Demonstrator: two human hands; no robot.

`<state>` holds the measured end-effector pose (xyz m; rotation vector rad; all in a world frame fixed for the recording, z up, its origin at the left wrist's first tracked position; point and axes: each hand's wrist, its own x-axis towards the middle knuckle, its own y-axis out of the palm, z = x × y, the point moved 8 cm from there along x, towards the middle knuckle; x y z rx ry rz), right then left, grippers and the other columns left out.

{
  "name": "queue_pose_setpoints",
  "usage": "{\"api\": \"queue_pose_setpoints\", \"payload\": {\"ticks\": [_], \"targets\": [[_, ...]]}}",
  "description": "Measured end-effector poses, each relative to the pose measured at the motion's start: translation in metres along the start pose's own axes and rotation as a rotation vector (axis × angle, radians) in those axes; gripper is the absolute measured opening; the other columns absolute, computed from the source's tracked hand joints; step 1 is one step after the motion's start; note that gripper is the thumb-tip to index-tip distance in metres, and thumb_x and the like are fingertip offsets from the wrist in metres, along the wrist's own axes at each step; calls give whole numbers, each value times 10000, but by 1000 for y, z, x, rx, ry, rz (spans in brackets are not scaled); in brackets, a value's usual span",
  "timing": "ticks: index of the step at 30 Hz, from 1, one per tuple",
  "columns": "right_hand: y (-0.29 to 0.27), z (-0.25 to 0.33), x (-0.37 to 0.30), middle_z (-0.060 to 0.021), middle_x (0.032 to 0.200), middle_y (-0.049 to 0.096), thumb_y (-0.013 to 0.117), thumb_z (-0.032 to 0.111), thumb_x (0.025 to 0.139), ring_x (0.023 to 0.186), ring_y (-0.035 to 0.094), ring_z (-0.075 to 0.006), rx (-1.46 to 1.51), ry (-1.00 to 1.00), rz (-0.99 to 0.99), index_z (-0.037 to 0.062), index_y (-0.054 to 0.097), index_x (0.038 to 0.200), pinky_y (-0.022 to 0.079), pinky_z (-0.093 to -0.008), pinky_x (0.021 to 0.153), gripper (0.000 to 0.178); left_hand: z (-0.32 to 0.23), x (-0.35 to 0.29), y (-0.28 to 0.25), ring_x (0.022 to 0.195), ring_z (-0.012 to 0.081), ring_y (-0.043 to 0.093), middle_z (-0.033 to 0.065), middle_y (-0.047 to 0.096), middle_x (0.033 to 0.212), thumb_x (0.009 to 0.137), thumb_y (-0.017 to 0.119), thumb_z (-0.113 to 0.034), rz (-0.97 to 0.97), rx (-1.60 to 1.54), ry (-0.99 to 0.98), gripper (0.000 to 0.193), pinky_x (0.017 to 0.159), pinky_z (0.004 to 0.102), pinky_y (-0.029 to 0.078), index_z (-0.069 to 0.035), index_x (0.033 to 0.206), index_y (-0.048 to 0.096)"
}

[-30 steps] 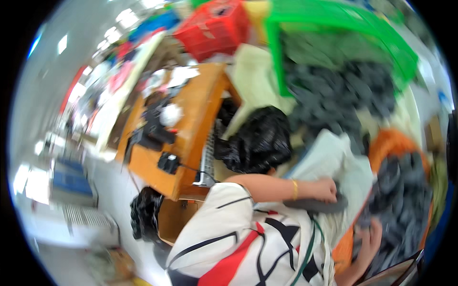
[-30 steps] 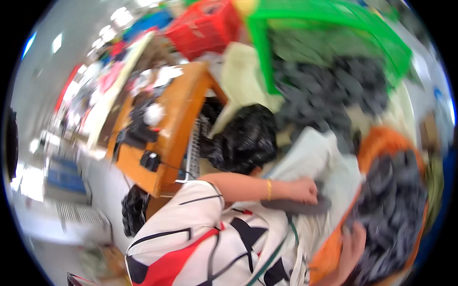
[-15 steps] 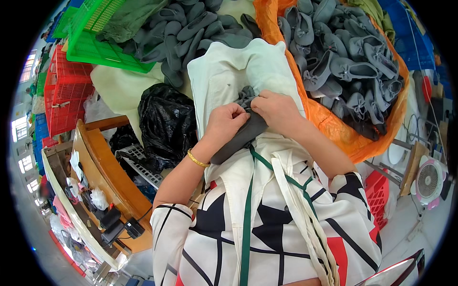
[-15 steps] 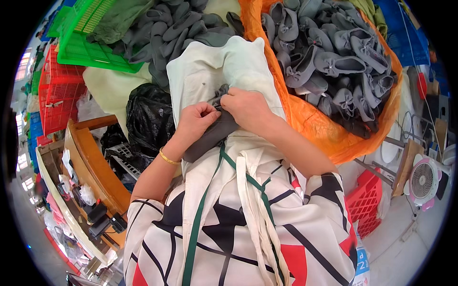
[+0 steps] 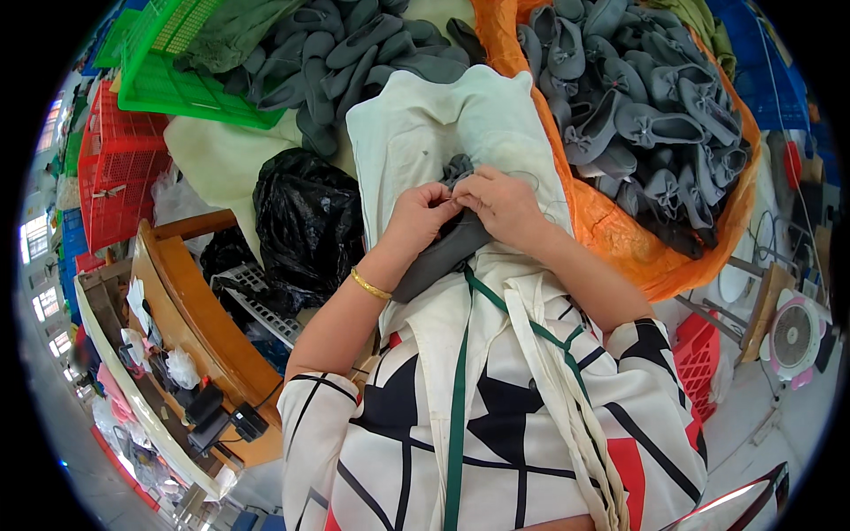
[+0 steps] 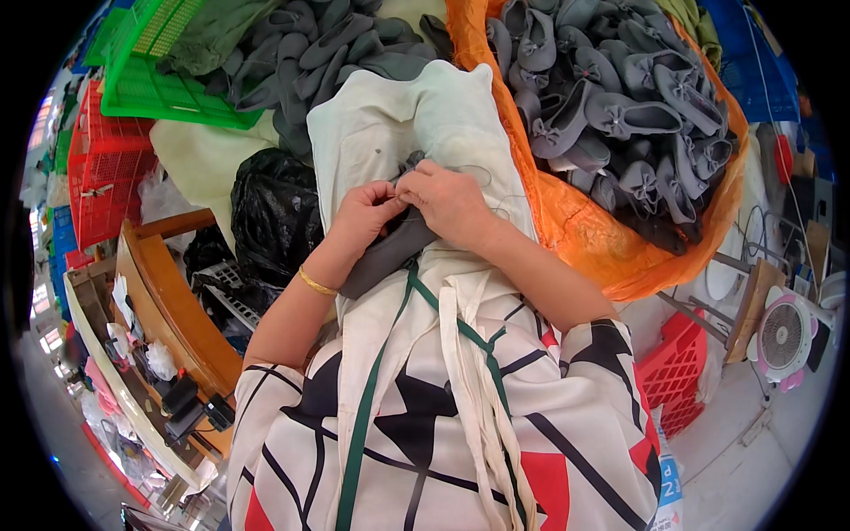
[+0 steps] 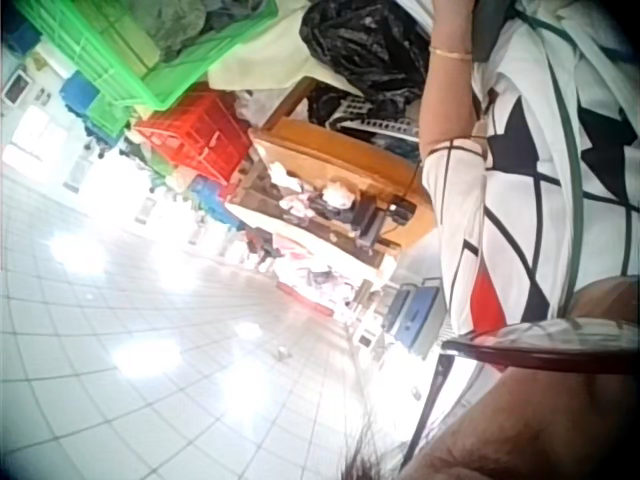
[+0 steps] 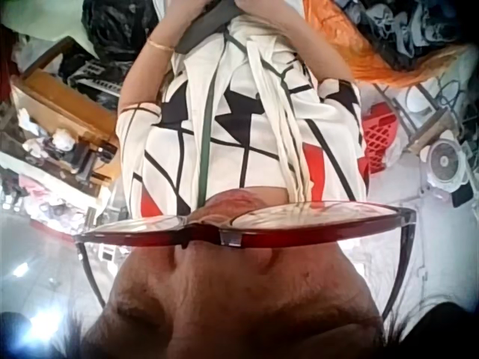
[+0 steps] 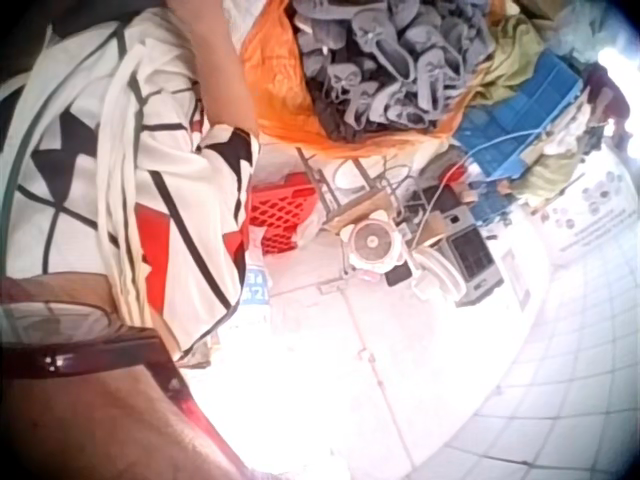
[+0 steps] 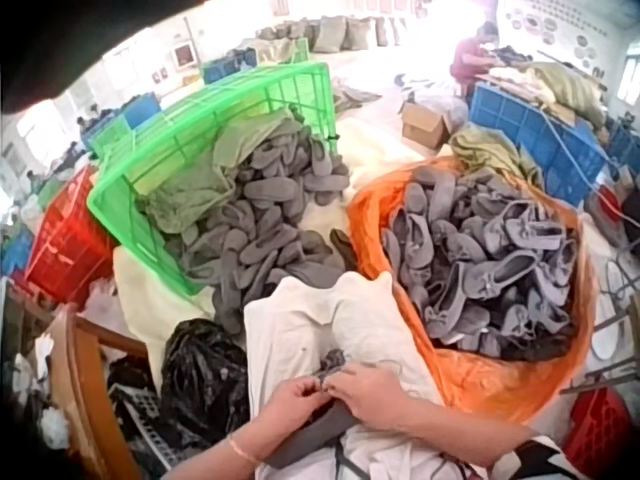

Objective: The person sits at a workstation in a factory and sews a decorative bow onto the top of a grey slipper using a needle and thread. They pull the thread through the fabric, tie knots, and trim the excess thread with scissors. The finished slippers are placed into a large orange bag.

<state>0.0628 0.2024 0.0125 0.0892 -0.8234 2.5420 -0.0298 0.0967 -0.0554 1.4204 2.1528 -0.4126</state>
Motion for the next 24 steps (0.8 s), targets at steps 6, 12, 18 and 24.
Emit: {"api": "queue_pose_setpoints", "payload": {"ticks": [6, 12, 18, 24], "targets": [[-22, -66, -25, -64, 851, 653, 592, 148, 974, 661, 617, -132, 1199, 709, -236, 75, 621, 951, 523, -256, 566, 82, -1, -7, -6, 593, 30, 489, -18, 643, 815, 942, 671, -172, 23, -277, 27, 111, 491, 189, 382, -64, 922, 658], [-144, -194, -94, -80, 692, 572, 548, 103, 986, 636, 575, -192, 1518, 633, -986, 23, 544, 795, 568, -367, 734, 207, 3, -8, 2, 576, 54, 521, 43, 695, 914, 969, 634, -168, 78, -497, -94, 93, 491, 207, 435, -79, 948, 623], [-271, -256, -214, -67, 749, 509, 526, 90, 960, 698, 515, -197, 810, 500, -1593, -3, 488, 803, 534, -449, 877, 187, 7, -6, 1, 550, 64, 504, 2, 627, 796, 977, 624, -199, 89, -549, -103, 117, 466, 208, 410, -94, 929, 606], [-267, -252, -246, -61, 753, 504, 534, 67, 931, 674, 495, -178, 686, 541, -1692, 21, 477, 849, 537, -429, 879, 109, -7, -8, -6, 543, 45, 427, -40, 526, 709, 943, 654, -200, -51, -137, 12, 133, 491, 215, 393, -74, 943, 614]]}}
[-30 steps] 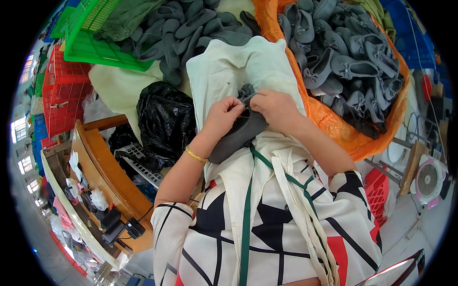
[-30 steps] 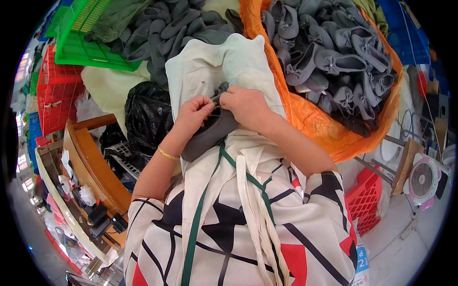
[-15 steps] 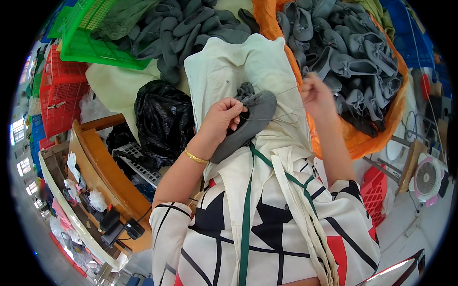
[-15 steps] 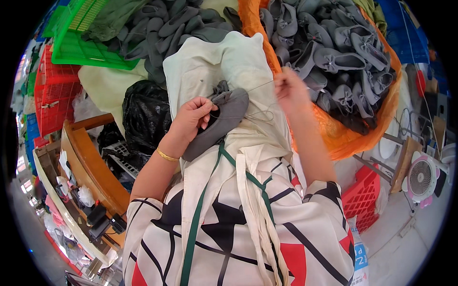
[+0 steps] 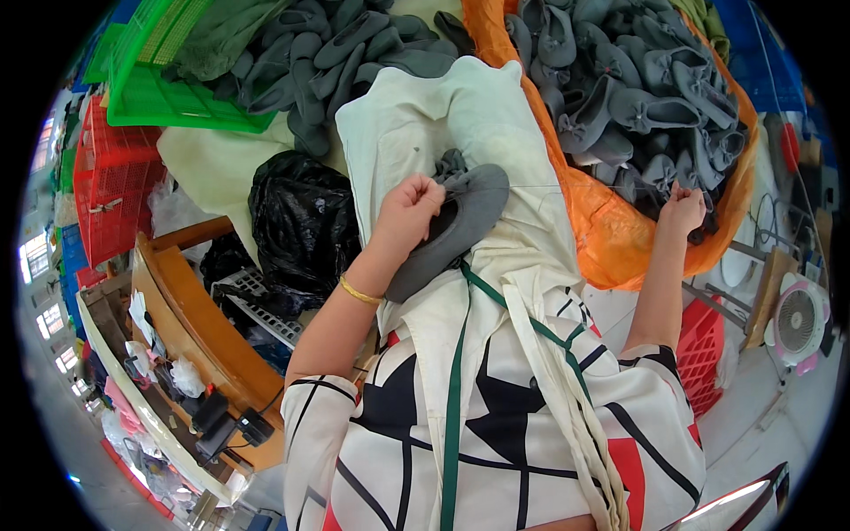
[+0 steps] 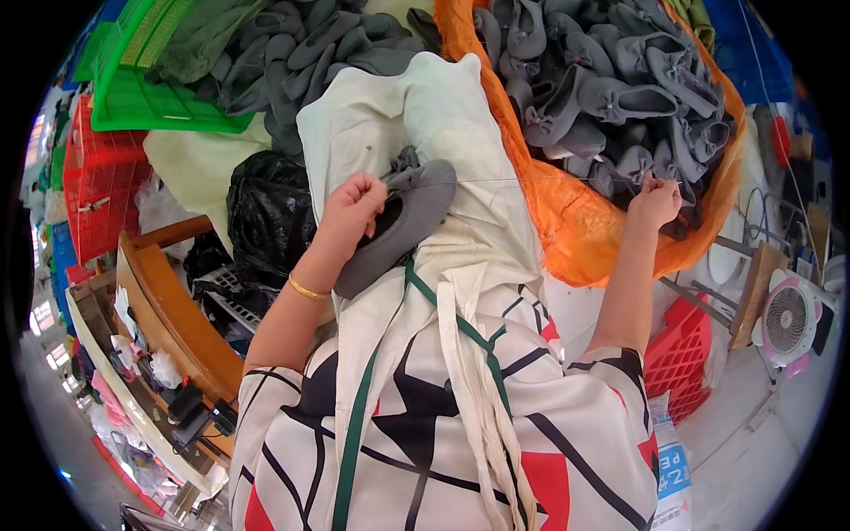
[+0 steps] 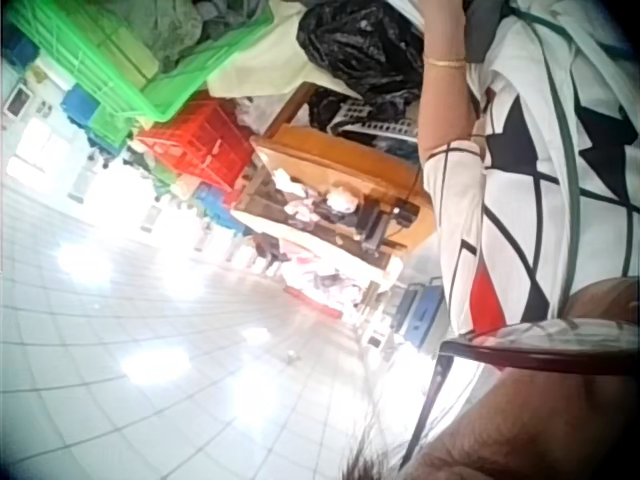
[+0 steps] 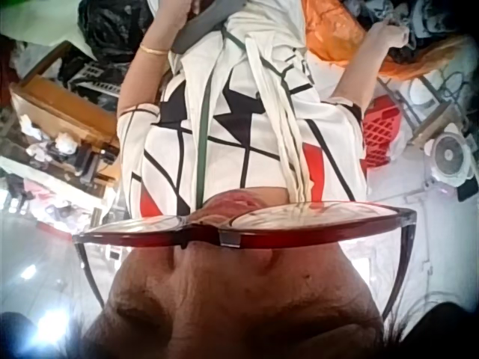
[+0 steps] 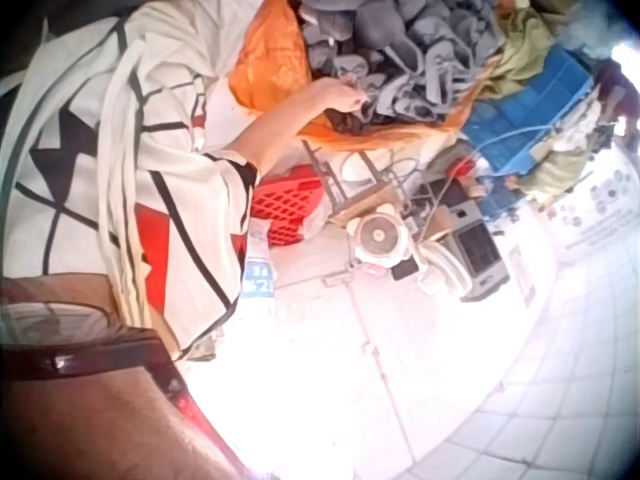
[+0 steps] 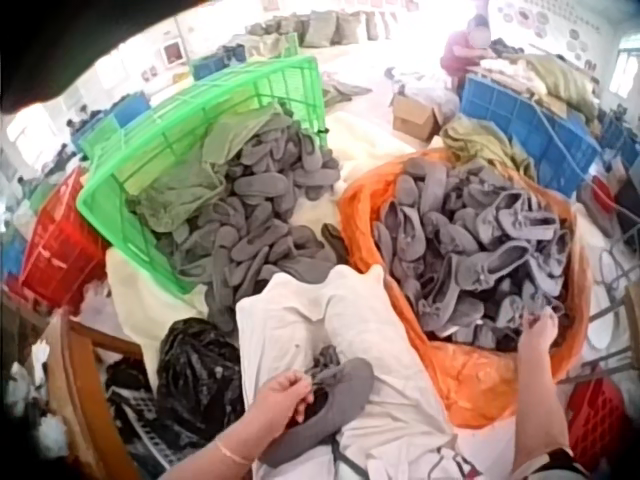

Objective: The person sits at a workstation in a factory and sews a decorative bow onto the top of a grey slipper using a needle and thread. They pull the thread through the fabric, tie knots, and trim the excess thread with scissors. The finished slippers are placed into a large orange bag.

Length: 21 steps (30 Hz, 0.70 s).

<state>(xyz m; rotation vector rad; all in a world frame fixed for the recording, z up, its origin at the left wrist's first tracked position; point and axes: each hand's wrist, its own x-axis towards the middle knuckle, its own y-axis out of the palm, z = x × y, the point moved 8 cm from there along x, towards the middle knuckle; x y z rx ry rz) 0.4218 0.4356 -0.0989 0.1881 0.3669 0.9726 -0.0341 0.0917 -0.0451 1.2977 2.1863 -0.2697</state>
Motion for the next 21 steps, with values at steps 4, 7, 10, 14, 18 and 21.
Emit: {"api": "queue_pose_setpoints", "payload": {"ticks": [4, 7, 10, 14, 18, 21], "targets": [[-2, -4, 5, -56, 750, 512, 536, 74, 945, 638, 498, -165, -68, -43, 80, 37, 477, 866, 537, -419, 883, 105, -31, -7, 12, 562, 49, 441, -29, 571, 723, 898, 691, -196, -121, 555, 410, 200, 533, 223, 398, -33, 1012, 672], [8, 2, -5, -48, 745, 511, 545, 96, 959, 637, 502, -158, -62, -57, 100, 38, 476, 861, 540, -407, 876, 133, -43, -9, 21, 608, 81, 507, 5, 631, 748, 865, 714, -185, -162, 650, 426, 203, 587, 239, 431, -28, 995, 712], [11, 12, 0, -41, 747, 514, 552, 110, 970, 630, 502, -147, -38, -86, 174, 36, 478, 862, 549, -389, 855, 150, -51, -7, 26, 699, 144, 590, 49, 672, 803, 834, 732, -174, -192, 798, 453, 177, 657, 281, 475, -26, 929, 734], [15, 43, -1, -34, 743, 519, 564, 113, 971, 634, 506, -126, -93, -147, 197, 34, 490, 851, 560, -363, 820, 161, -56, -9, 28, 927, 244, 620, 115, 674, 1006, 788, 763, -159, -224, 862, 639, 185, 769, 335, 500, -11, 898, 739], [-2, 98, 19, -58, 760, 587, 563, 133, 965, 691, 561, -123, -336, -432, 108, 14, 545, 875, 520, -291, 731, 151, -48, -3, 21, 1091, 282, 568, 154, 622, 1183, 759, 789, -153, -235, 837, 662, 197, 834, 345, 494, -8, 885, 743], [-37, 155, 55, -94, 824, 620, 550, 169, 972, 738, 579, -156, -690, -733, -58, -30, 579, 945, 488, -300, 702, 203, -47, -1, 21, 1066, 293, 567, 142, 627, 1150, 746, 775, -190, -247, 772, 682, 198, 875, 365, 482, -27, 857, 750]]}}
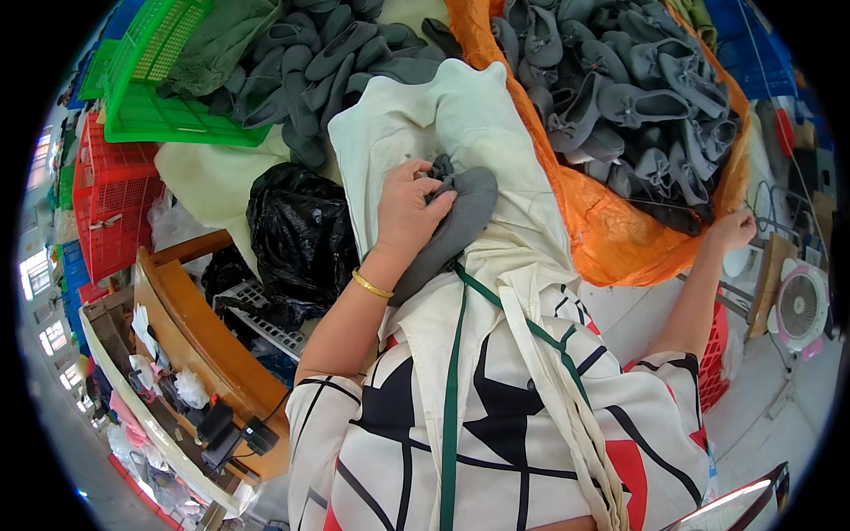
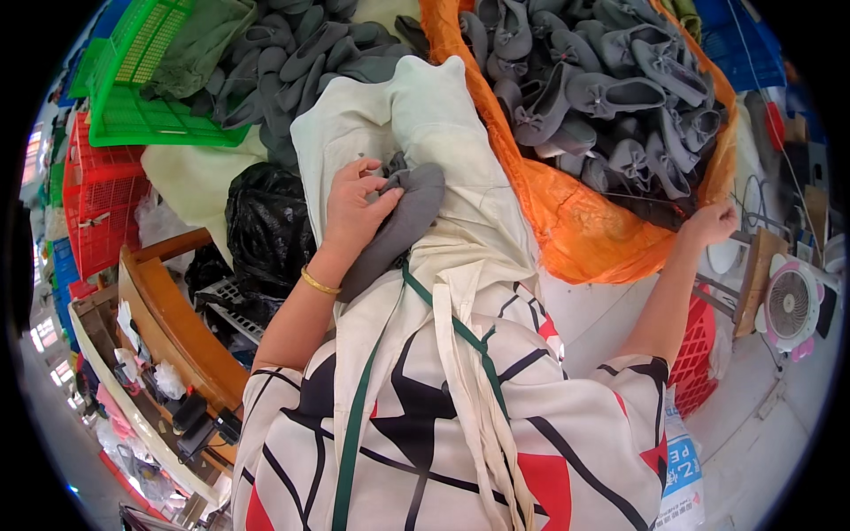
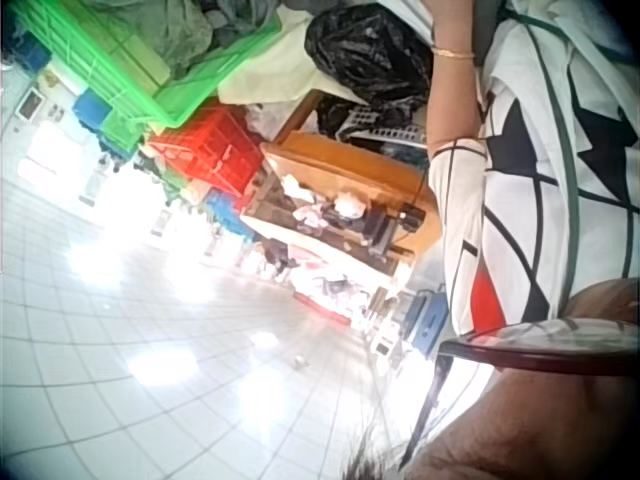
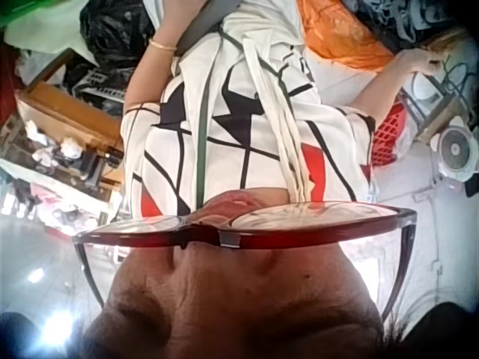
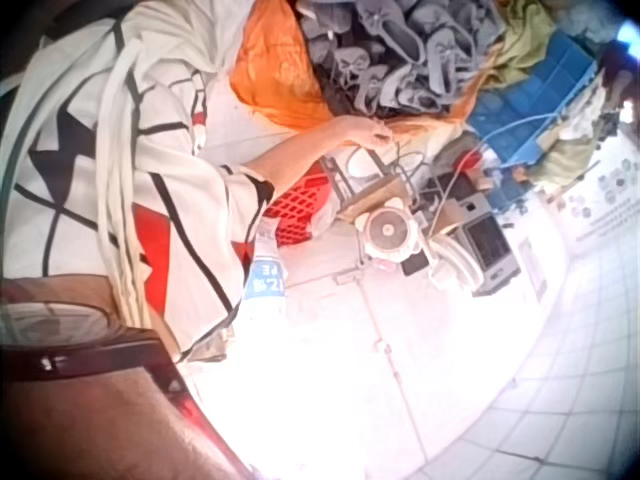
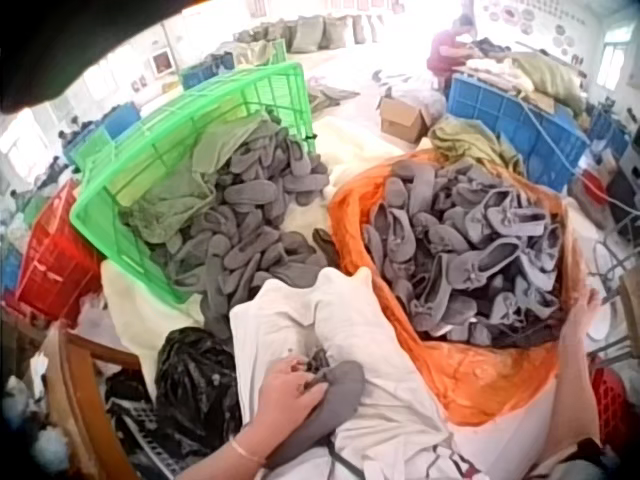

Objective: The person sits at a workstation in a factory and sews a decorative bow onto the top of a grey slipper using a needle and thread. They pull the thread through the fabric, tie knots, and trim the excess thread with scissors. The finished slippers are placed into a large orange bag.

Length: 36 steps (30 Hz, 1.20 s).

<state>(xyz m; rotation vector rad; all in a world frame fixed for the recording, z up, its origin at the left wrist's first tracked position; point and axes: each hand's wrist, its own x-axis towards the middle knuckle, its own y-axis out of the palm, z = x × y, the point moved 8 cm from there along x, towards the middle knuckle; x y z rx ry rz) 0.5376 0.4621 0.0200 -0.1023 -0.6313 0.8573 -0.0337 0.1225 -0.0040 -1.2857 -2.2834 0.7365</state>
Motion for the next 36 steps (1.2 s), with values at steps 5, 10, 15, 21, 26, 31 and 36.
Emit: {"api": "queue_pose_setpoints", "payload": {"ticks": [5, 10, 15, 21, 26, 31, 36], "targets": [[48, 29, -38, -76, 865, 615, 566, 138, 956, 718, 553, -116, 27, 29, 289, -17, 597, 943, 456, -269, 629, 159, 17, -3, 6, 1008, 281, 601, 139, 647, 1099, 776, 766, -188, 35, -142, -111, 198, 837, 347, 495, -22, 883, 747], [141, 115, -220, -5, 971, 600, 595, 19, 949, 848, 598, -105, 446, 65, 996, 76, 604, 1122, 493, -246, 770, 182, 10, -2, -2, 891, 200, 623, 106, 657, 1056, 841, 727, -142, 68, -286, -205, 161, 724, 280, 501, -13, 938, 722], [138, 235, -356, -107, 918, 592, 671, 146, 868, 837, 619, -255, 218, -492, 1566, 49, 646, 1002, 509, -343, 752, 167, -23, -9, -27, 810, 166, 620, 102, 668, 943, 859, 720, -150, -80, -141, -162, 166, 629, 269, 476, 13, 861, 690], [109, 275, -376, -106, 785, 569, 677, 135, 842, 768, 590, -322, 379, -633, 1483, 56, 617, 866, 497, -415, 678, 102, -17, -34, 18, 584, 56, 522, 1, 634, 699, 924, 697, -220, 236, -405, -433, 247, 520, 229, 415, 18, 857, 713], [92, 298, -385, -126, 799, 610, 669, 109, 859, 771, 621, -326, 541, -656, 1496, 58, 630, 899, 504, -402, 660, 76, -5, -32, 36, 520, 52, 529, 22, 679, 750, 932, 684, -220, 266, -722, -710, 216, 463, 195, 409, -8, 890, 697], [119, 287, -375, -136, 845, 654, 648, 120, 884, 768, 646, -320, 443, -419, 1506, 74, 629, 1005, 517, -374, 663, 130, 2, -40, 35, 518, 57, 537, 40, 675, 744, 964, 619, -173, 224, -1196, -836, 146, 433, 191, 398, -47, 891, 617], [134, 296, -388, -85, 815, 605, 651, 103, 832, 755, 630, -291, 321, -738, 1464, 92, 636, 932, 496, -370, 609, 101, -14, -36, 10, 545, 106, 560, 58, 659, 735, 962, 614, -147, 259, -343, -434, 121, 499, 254, 430, -30, 933, 617]]}}
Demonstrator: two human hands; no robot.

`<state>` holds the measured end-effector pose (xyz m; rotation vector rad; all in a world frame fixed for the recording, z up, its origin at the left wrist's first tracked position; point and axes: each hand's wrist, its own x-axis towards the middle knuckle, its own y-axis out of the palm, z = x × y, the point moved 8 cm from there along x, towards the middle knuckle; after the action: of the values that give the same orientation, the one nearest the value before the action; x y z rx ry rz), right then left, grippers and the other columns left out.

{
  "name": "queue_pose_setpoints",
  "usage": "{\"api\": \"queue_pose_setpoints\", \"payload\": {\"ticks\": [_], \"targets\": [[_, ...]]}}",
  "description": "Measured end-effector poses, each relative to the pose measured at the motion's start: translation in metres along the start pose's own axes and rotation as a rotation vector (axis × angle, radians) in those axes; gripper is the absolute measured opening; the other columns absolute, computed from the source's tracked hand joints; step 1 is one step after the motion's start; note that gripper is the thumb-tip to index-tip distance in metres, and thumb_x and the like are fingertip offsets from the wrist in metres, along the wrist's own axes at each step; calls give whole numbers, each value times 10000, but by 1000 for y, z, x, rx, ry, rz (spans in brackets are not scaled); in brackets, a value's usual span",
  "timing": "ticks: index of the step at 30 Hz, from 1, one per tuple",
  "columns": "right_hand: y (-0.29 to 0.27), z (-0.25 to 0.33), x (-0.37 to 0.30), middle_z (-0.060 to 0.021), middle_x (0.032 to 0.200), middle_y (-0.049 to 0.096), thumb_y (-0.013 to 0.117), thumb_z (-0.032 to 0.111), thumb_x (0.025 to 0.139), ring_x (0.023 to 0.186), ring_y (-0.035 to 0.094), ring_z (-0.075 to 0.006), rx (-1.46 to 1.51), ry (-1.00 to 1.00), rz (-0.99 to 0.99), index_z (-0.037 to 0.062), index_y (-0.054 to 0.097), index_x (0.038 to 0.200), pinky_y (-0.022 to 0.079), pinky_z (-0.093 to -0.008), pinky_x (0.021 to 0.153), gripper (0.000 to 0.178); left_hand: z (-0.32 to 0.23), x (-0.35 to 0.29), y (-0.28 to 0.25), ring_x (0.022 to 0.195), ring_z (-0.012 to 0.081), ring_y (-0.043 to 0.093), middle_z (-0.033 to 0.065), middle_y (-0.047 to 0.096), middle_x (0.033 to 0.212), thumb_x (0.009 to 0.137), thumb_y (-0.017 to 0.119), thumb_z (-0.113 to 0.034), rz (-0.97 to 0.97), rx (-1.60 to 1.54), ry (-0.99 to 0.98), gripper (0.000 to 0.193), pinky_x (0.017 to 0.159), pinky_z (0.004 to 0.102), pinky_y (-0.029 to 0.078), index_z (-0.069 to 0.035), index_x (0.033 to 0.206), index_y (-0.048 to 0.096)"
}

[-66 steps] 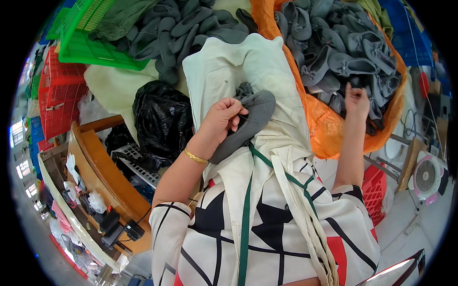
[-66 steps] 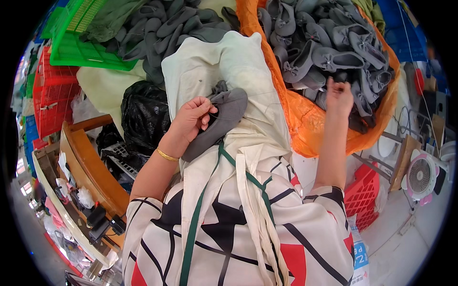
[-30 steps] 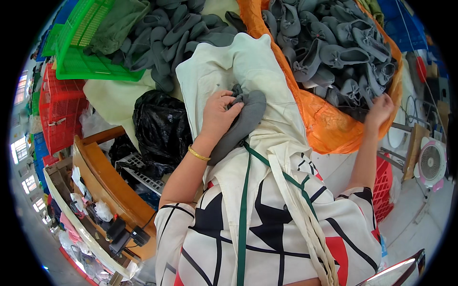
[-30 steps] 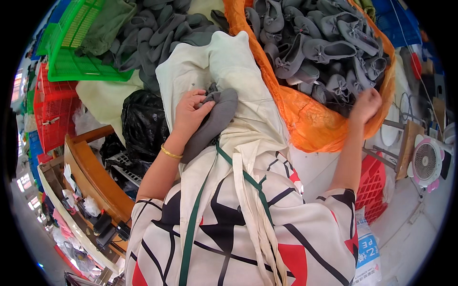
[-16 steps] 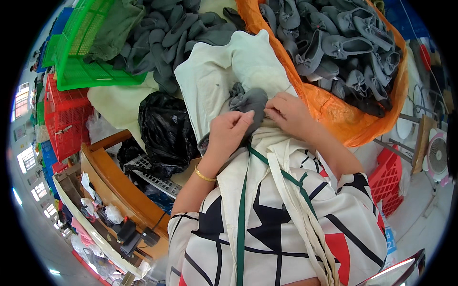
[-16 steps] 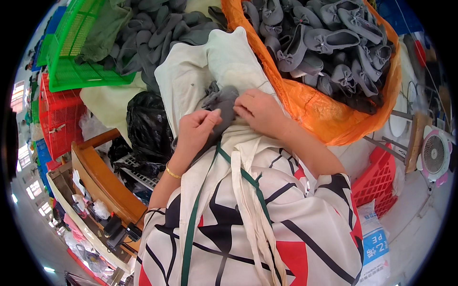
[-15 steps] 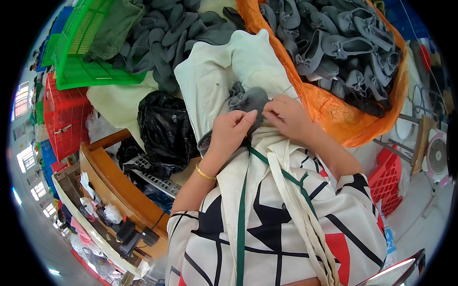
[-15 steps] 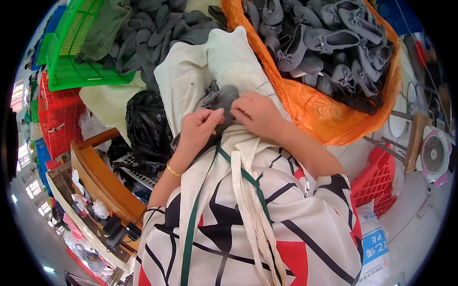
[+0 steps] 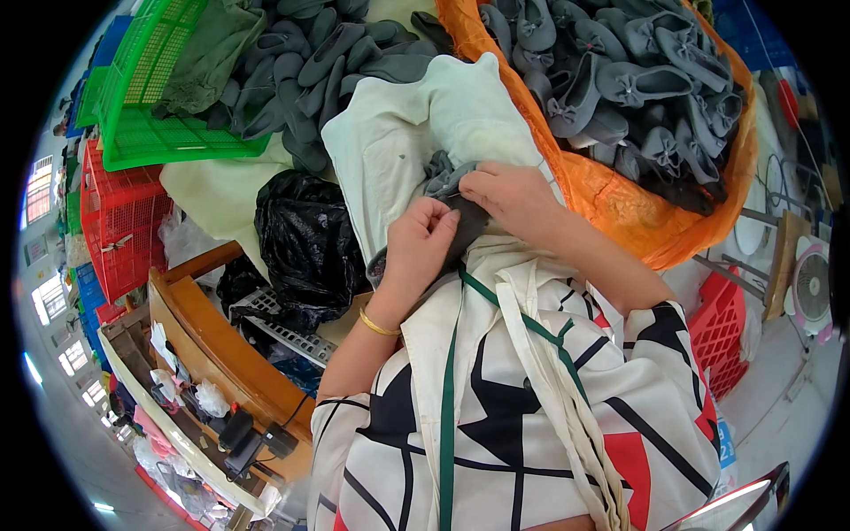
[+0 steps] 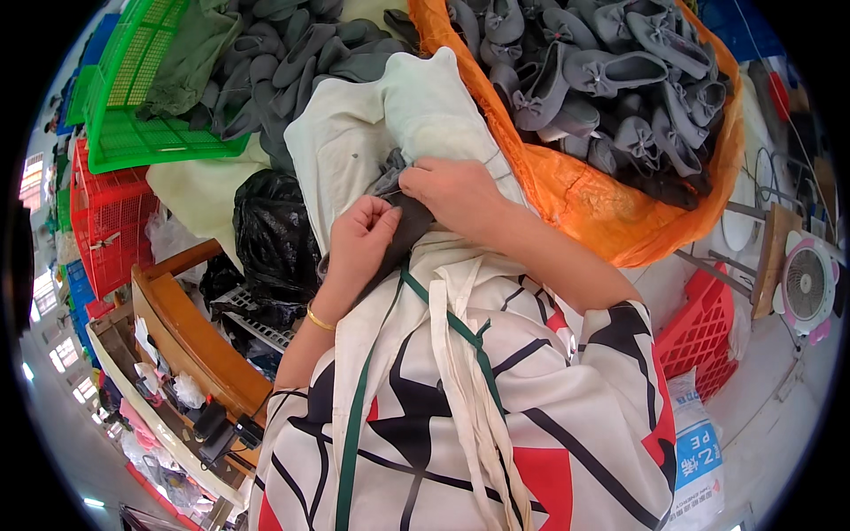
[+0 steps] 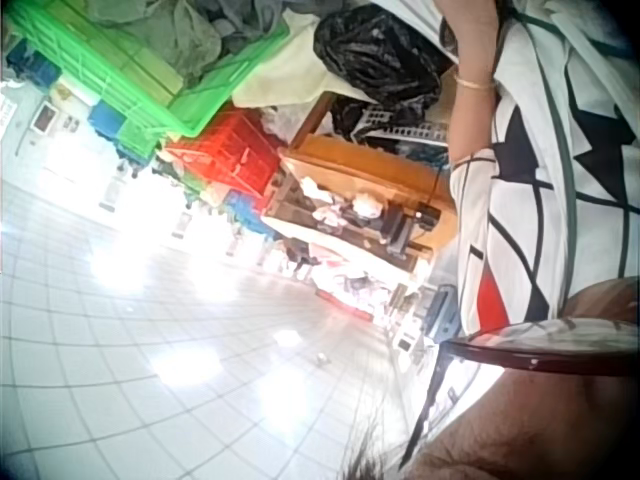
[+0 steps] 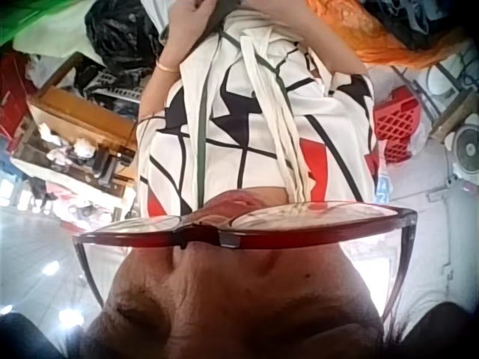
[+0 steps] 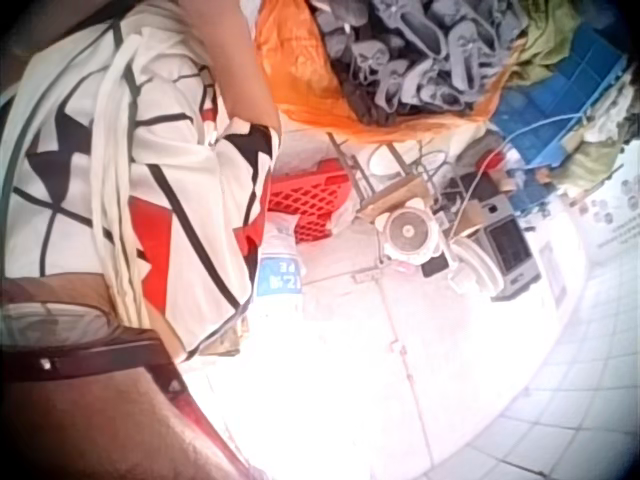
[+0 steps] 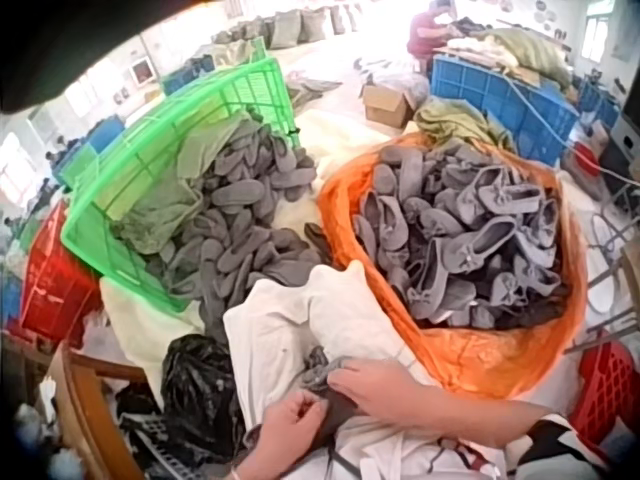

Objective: The person sits at a workstation in a factory and sews a decorative bow onto the top of a grey slipper using a needle and thread. They pull the thread through the fabric, tie knots, and trim the excess thread with scissors. The finished slippers are placed into a large orange bag.

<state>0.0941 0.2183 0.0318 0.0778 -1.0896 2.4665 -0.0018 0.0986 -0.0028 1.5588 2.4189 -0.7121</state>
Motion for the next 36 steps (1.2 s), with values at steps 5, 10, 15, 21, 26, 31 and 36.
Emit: {"api": "queue_pose_setpoints", "payload": {"ticks": [5, 10, 15, 21, 26, 31, 36], "targets": [[10, 0, 11, -47, 807, 548, 678, 117, 738, 826, 609, -270, -108, -123, -29, 128, 610, 834, 500, -386, 609, 118, -34, 0, -3, 601, 96, 562, 43, 614, 699, 957, 616, -136, -205, 346, 428, 118, 542, 275, 431, -21, 987, 610], [15, -9, 8, -57, 790, 564, 692, 126, 787, 744, 615, -268, 46, -66, -52, 123, 637, 843, 495, -372, 601, 78, 18, 29, -9, 616, 58, 555, -2, 634, 747, 984, 593, -150, -27, -218, -27, 117, 547, 200, 432, -46, 998, 645], [20, -14, 6, -59, 782, 581, 690, 142, 833, 683, 616, -264, 145, -25, -74, 121, 653, 874, 486, -360, 577, 59, 32, 33, -6, 610, 41, 559, -12, 655, 770, 978, 624, -187, 153, -557, -195, 145, 541, 167, 433, -52, 998, 671], [20, -14, 9, -65, 788, 591, 694, 113, 826, 704, 623, -260, 234, -35, -80, 118, 651, 882, 492, -350, 585, 71, 35, 35, -6, 640, 39, 585, -8, 673, 775, 962, 653, -192, 135, -516, -203, 153, 548, 165, 433, -44, 956, 688], [31, -8, 10, -84, 824, 601, 684, 83, 833, 716, 618, -268, 305, -23, -96, 84, 629, 882, 499, -341, 599, 74, 33, 33, -3, 654, 34, 574, -7, 679, 776, 946, 677, -177, 36, -402, -158, 149, 563, 171, 428, -32, 964, 706], [32, -40, 7, -49, 873, 642, 640, 117, 927, 657, 612, -166, 975, 387, -117, 76, 592, 940, 490, -284, 562, 64, 1, 24, -9, 650, 33, 532, -21, 646, 745, 937, 676, -141, -142, 9, 222, 148, 583, 186, 417, -6, 990, 700], [-50, -104, -14, -38, 796, 637, 560, 90, 979, 646, 611, -114, 1263, 628, -473, 88, 571, 965, 476, -240, 554, 18, -10, 22, -7, 647, 37, 494, -37, 603, 727, 936, 665, -114, -142, 130, 240, 131, 583, 196, 407, 11, 970, 687]]}}
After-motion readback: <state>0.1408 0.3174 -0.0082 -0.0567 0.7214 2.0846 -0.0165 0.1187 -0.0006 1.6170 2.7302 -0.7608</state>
